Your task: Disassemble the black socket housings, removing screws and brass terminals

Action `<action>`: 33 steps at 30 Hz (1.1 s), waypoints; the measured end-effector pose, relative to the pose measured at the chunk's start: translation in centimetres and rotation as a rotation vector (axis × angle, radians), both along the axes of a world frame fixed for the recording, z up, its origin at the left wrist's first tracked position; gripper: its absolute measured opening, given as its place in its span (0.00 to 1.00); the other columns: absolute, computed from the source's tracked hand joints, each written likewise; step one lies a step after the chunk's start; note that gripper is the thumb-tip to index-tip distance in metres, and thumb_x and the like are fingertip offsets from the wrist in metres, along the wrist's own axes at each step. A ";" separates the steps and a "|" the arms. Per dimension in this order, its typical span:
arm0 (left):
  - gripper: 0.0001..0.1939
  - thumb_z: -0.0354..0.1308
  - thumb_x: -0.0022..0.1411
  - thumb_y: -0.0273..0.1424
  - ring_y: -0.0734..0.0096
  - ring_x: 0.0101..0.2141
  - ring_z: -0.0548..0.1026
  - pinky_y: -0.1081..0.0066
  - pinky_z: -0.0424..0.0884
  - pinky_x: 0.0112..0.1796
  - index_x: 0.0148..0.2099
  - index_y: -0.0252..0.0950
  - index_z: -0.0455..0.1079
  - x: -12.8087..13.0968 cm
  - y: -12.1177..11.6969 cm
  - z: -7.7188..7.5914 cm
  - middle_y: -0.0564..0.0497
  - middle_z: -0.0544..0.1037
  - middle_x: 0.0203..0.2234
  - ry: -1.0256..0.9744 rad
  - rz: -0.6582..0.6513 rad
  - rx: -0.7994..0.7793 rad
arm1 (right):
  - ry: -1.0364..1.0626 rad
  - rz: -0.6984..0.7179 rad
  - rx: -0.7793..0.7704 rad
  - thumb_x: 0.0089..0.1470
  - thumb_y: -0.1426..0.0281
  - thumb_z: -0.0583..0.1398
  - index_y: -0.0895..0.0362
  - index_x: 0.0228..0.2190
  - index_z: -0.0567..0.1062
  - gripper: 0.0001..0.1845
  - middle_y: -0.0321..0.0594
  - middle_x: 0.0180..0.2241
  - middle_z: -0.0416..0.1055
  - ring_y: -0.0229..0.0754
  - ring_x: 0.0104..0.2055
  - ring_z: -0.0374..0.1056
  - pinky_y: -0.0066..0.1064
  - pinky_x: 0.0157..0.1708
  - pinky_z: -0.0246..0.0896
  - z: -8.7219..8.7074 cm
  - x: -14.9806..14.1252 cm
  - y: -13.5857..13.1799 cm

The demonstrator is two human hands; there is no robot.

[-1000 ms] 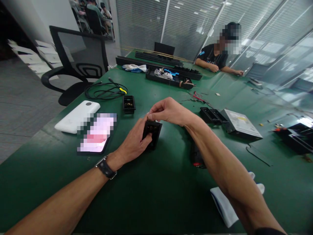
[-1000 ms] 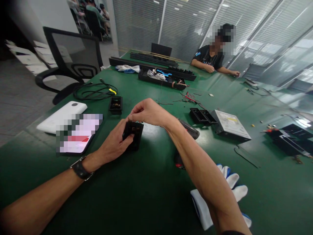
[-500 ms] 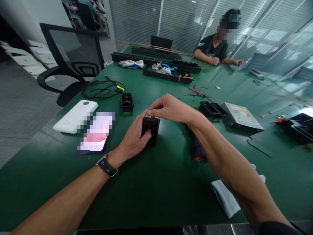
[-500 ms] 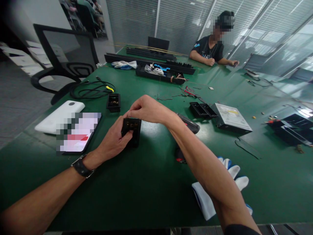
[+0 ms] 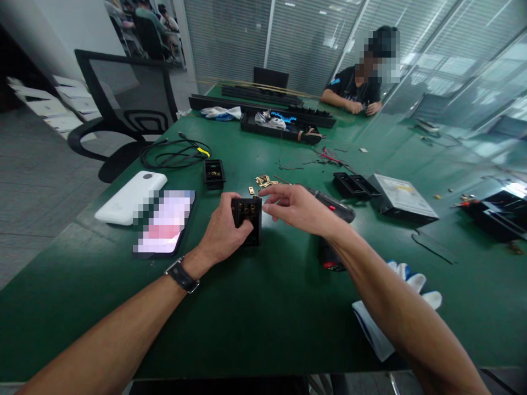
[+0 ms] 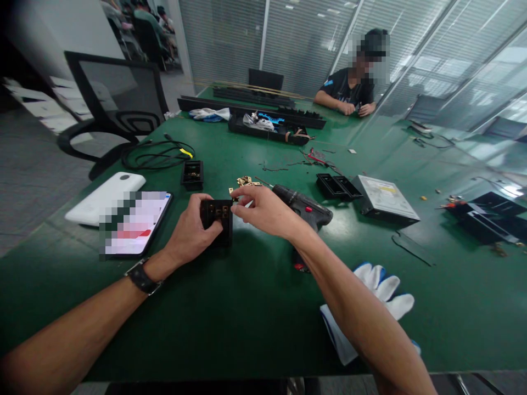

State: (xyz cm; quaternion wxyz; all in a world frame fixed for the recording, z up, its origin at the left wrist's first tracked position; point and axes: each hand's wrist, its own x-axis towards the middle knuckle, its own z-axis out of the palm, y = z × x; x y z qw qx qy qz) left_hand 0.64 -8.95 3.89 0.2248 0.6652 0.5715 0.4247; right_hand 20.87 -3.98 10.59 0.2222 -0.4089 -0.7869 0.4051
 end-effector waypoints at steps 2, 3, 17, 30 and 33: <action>0.21 0.62 0.58 0.30 0.66 0.36 0.75 0.63 0.71 0.40 0.51 0.39 0.59 0.0 0.0 0.1 0.51 0.73 0.37 -0.001 -0.002 -0.014 | 0.013 0.018 -0.067 0.61 0.70 0.63 0.59 0.63 0.70 0.29 0.44 0.41 0.78 0.39 0.30 0.74 0.28 0.24 0.67 -0.9 -0.6 -0.3; 0.21 0.62 0.58 0.31 0.65 0.37 0.75 0.62 0.71 0.40 0.51 0.39 0.59 0.0 0.0 0.1 0.51 0.73 0.38 -0.004 -0.004 -0.016 | 0.022 0.031 -0.090 0.61 0.70 0.62 0.59 0.65 0.67 0.32 0.45 0.42 0.77 0.39 0.30 0.74 0.28 0.23 0.68 -1.2 -0.9 -0.4; 0.30 0.64 0.57 0.30 0.64 0.46 0.78 0.60 0.75 0.48 0.59 0.40 0.55 0.0 -0.4 -0.7 0.46 0.73 0.49 -0.211 -0.168 -0.029 | 0.073 0.056 -0.128 0.64 0.74 0.58 0.63 0.49 0.78 0.14 0.35 0.26 0.74 0.35 0.24 0.69 0.27 0.24 0.67 -1.7 -0.6 0.2; 0.30 0.64 0.59 0.32 0.61 0.46 0.79 0.55 0.76 0.50 0.61 0.40 0.59 -0.2 -0.2 -0.7 0.45 0.75 0.50 -0.099 -0.161 -0.070 | 0.012 0.011 -0.071 0.65 0.71 0.58 0.61 0.45 0.78 0.11 0.37 0.25 0.75 0.37 0.22 0.70 0.27 0.23 0.66 -2.6 -0.5 0.7; 0.29 0.63 0.60 0.33 0.59 0.47 0.79 0.53 0.75 0.52 0.61 0.39 0.60 -0.2 -0.2 -0.7 0.44 0.76 0.51 -0.083 -0.150 -0.110 | -0.012 -0.007 -0.071 0.65 0.71 0.58 0.60 0.43 0.78 0.10 0.39 0.25 0.76 0.38 0.23 0.71 0.28 0.23 0.66 -2.9 -0.6 0.8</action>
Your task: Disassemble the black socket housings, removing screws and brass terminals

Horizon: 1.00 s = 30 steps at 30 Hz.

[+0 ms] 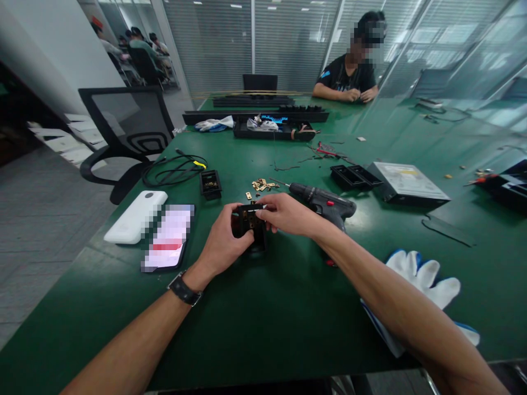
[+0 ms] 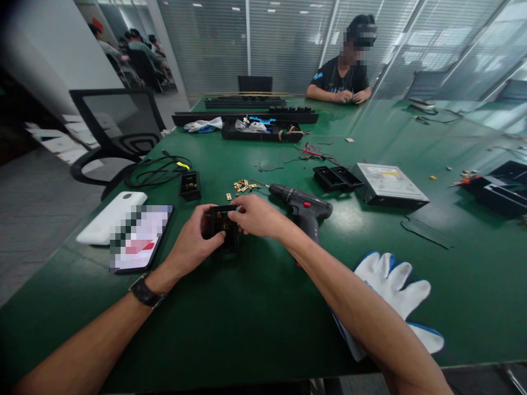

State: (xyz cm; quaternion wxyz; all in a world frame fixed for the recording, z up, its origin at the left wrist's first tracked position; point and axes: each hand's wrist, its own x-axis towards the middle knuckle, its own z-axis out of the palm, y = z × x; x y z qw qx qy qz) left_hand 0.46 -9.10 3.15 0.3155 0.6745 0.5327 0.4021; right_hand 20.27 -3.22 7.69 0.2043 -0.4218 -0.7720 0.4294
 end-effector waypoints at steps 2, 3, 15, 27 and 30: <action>0.29 0.63 0.61 0.33 0.59 0.48 0.79 0.53 0.75 0.52 0.62 0.39 0.60 0.0 0.0 0.0 0.43 0.75 0.53 -0.012 0.000 0.001 | -0.010 -0.011 -0.003 0.65 0.71 0.58 0.60 0.42 0.78 0.09 0.39 0.25 0.76 0.38 0.23 0.71 0.28 0.23 0.66 0.0 -0.1 0.0; 0.30 0.63 0.61 0.33 0.60 0.49 0.79 0.54 0.75 0.52 0.62 0.40 0.59 0.0 0.0 -0.1 0.43 0.74 0.53 -0.026 -0.001 0.011 | -0.007 -0.011 -0.003 0.65 0.72 0.58 0.60 0.42 0.77 0.09 0.38 0.25 0.76 0.38 0.23 0.71 0.28 0.23 0.66 0.1 -0.2 -0.1; 0.28 0.64 0.59 0.31 0.63 0.45 0.79 0.60 0.76 0.48 0.60 0.41 0.61 -0.1 0.2 -0.4 0.48 0.76 0.48 -0.098 0.000 0.032 | -0.012 0.004 0.065 0.64 0.72 0.58 0.61 0.45 0.78 0.12 0.36 0.26 0.75 0.37 0.24 0.71 0.27 0.25 0.63 0.7 -0.4 -0.4; 0.30 0.66 0.59 0.31 0.61 0.50 0.79 0.59 0.75 0.52 0.61 0.40 0.60 0.0 0.1 -0.4 0.44 0.75 0.52 -0.117 0.015 0.070 | 0.017 -0.002 0.101 0.62 0.74 0.59 0.59 0.51 0.78 0.17 0.36 0.30 0.75 0.36 0.26 0.70 0.27 0.27 0.65 1.1 -0.3 -0.4; 0.29 0.66 0.58 0.31 0.62 0.49 0.79 0.61 0.75 0.51 0.59 0.40 0.60 0.0 0.1 -0.4 0.46 0.75 0.50 -0.135 0.011 0.076 | 0.042 -0.007 0.034 0.61 0.74 0.58 0.59 0.51 0.77 0.18 0.35 0.28 0.74 0.36 0.24 0.71 0.28 0.26 0.67 0.7 -0.3 -0.3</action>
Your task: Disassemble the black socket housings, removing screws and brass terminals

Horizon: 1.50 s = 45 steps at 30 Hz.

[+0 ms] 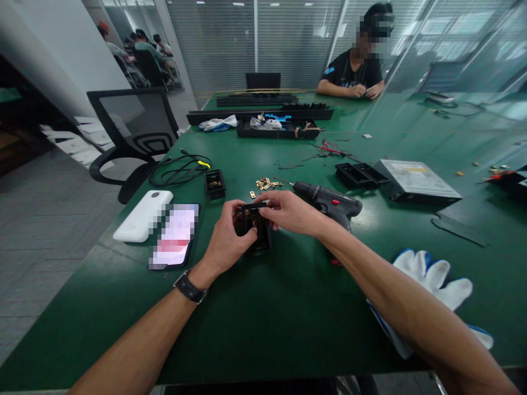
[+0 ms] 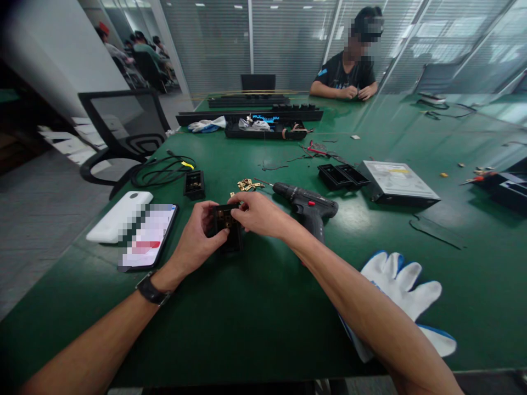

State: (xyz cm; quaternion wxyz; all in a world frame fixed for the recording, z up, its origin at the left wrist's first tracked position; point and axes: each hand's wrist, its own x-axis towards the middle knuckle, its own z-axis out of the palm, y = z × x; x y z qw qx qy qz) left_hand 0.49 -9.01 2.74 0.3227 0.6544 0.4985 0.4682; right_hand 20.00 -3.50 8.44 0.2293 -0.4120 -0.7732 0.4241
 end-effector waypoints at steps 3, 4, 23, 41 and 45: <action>0.28 0.67 0.58 0.31 0.62 0.48 0.79 0.62 0.76 0.50 0.58 0.40 0.61 0.0 0.1 0.0 0.47 0.76 0.48 0.008 -0.008 -0.042 | -0.011 -0.001 0.006 0.62 0.74 0.58 0.59 0.50 0.78 0.17 0.35 0.27 0.75 0.37 0.24 0.73 0.28 0.27 0.67 -0.2 0.0 0.1; 0.28 0.66 0.58 0.32 0.62 0.48 0.79 0.62 0.76 0.49 0.58 0.40 0.61 -0.1 0.1 0.1 0.47 0.77 0.48 0.008 -0.010 -0.057 | -0.017 -0.004 0.011 0.62 0.74 0.58 0.59 0.51 0.78 0.17 0.35 0.26 0.75 0.37 0.24 0.73 0.28 0.27 0.67 -0.3 0.0 0.1; 0.34 0.66 0.59 0.33 0.60 0.51 0.78 0.56 0.73 0.54 0.64 0.40 0.56 0.0 0.0 0.2 0.43 0.74 0.53 0.077 0.014 0.014 | -0.022 -0.011 0.081 0.61 0.73 0.59 0.58 0.49 0.80 0.16 0.35 0.26 0.77 0.36 0.24 0.72 0.27 0.27 0.64 -0.5 0.0 0.1; 0.11 0.59 0.59 0.28 0.60 0.39 0.80 0.64 0.72 0.45 0.43 0.37 0.81 -0.6 7.5 4.5 0.45 0.84 0.38 0.401 -0.008 -0.041 | -0.183 -0.097 0.087 0.62 0.65 0.60 0.61 0.51 0.80 0.20 0.42 0.33 0.81 0.38 0.27 0.72 0.27 0.26 0.62 1.2 2.5 -0.6; 0.05 0.68 0.52 0.27 0.59 0.32 0.79 0.65 0.72 0.40 0.34 0.38 0.82 0.8 10.4 4.6 0.45 0.83 0.30 0.652 -0.069 -0.052 | -0.358 -0.281 0.196 0.61 0.63 0.61 0.57 0.39 0.82 0.13 0.40 0.31 0.80 0.39 0.28 0.70 0.29 0.27 0.58 2.6 6.9 -1.4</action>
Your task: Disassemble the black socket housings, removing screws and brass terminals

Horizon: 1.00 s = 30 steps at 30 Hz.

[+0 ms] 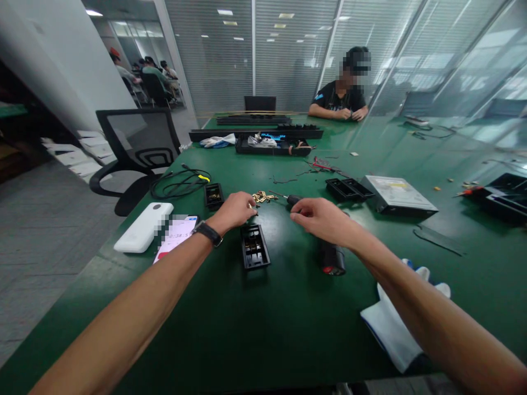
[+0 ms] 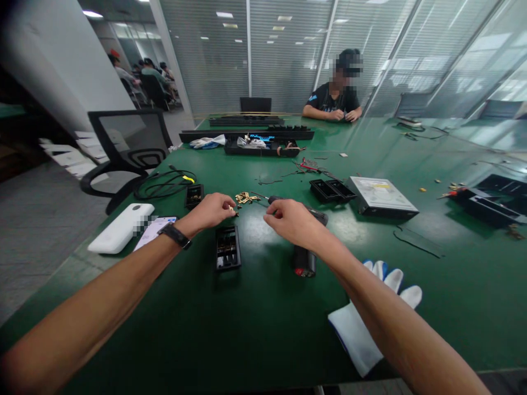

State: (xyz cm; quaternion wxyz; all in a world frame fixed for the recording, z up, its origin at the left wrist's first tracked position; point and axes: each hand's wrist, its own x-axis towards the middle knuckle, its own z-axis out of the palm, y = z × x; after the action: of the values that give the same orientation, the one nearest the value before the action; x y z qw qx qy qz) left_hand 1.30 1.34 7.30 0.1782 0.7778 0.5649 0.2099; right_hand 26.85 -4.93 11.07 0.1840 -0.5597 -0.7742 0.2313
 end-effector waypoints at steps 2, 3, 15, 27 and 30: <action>0.03 0.70 0.48 0.27 0.60 0.30 0.78 0.66 0.72 0.38 0.29 0.38 0.81 0.5 0.9 -0.7 0.46 0.82 0.27 0.043 -0.003 -0.011 | -0.073 -0.091 0.008 0.61 0.62 0.61 0.56 0.34 0.81 0.12 0.39 0.29 0.78 0.39 0.28 0.69 0.30 0.27 0.56 0.0 2.1 -0.9; 0.04 0.71 0.47 0.26 0.61 0.29 0.78 0.66 0.72 0.37 0.27 0.38 0.80 0.7 1.3 -1.1 0.46 0.81 0.25 0.051 -0.002 -0.015 | -0.103 -0.132 -0.001 0.61 0.61 0.61 0.55 0.33 0.80 0.13 0.38 0.28 0.78 0.40 0.27 0.69 0.30 0.27 0.55 -0.2 3.1 -1.4; 0.07 0.62 0.56 0.24 0.57 0.35 0.80 0.62 0.71 0.44 0.30 0.37 0.81 0.5 -0.1 -1.7 0.42 0.83 0.30 0.003 0.064 0.081 | -0.077 -0.442 -0.261 0.59 0.44 0.60 0.57 0.34 0.80 0.28 0.45 0.25 0.78 0.46 0.24 0.74 0.34 0.26 0.65 -3.4 6.5 -4.7; 0.06 0.60 0.57 0.28 0.72 0.25 0.75 0.72 0.69 0.28 0.37 0.31 0.76 0.0 -4.5 -0.8 0.49 0.77 0.26 -1.005 0.241 -0.119 | 0.349 -0.528 -0.408 0.60 0.65 0.63 0.61 0.39 0.78 0.12 0.46 0.33 0.82 0.41 0.31 0.78 0.28 0.28 0.75 -4.5 4.7 -2.6; 0.07 0.65 0.56 0.29 0.74 0.25 0.75 0.72 0.70 0.29 0.37 0.31 0.76 -0.2 -5.3 -1.1 0.50 0.77 0.26 -1.062 0.250 -0.119 | 0.347 -0.525 -0.421 0.57 0.65 0.66 0.62 0.37 0.77 0.11 0.46 0.30 0.81 0.41 0.28 0.77 0.29 0.26 0.76 -4.2 4.3 -2.1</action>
State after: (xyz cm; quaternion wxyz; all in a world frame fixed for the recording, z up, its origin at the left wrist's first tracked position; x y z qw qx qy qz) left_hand 1.08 -3.93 6.17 0.4562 0.4805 0.4963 0.5610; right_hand 31.18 -7.01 6.86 0.2464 -0.7171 -0.4972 0.4217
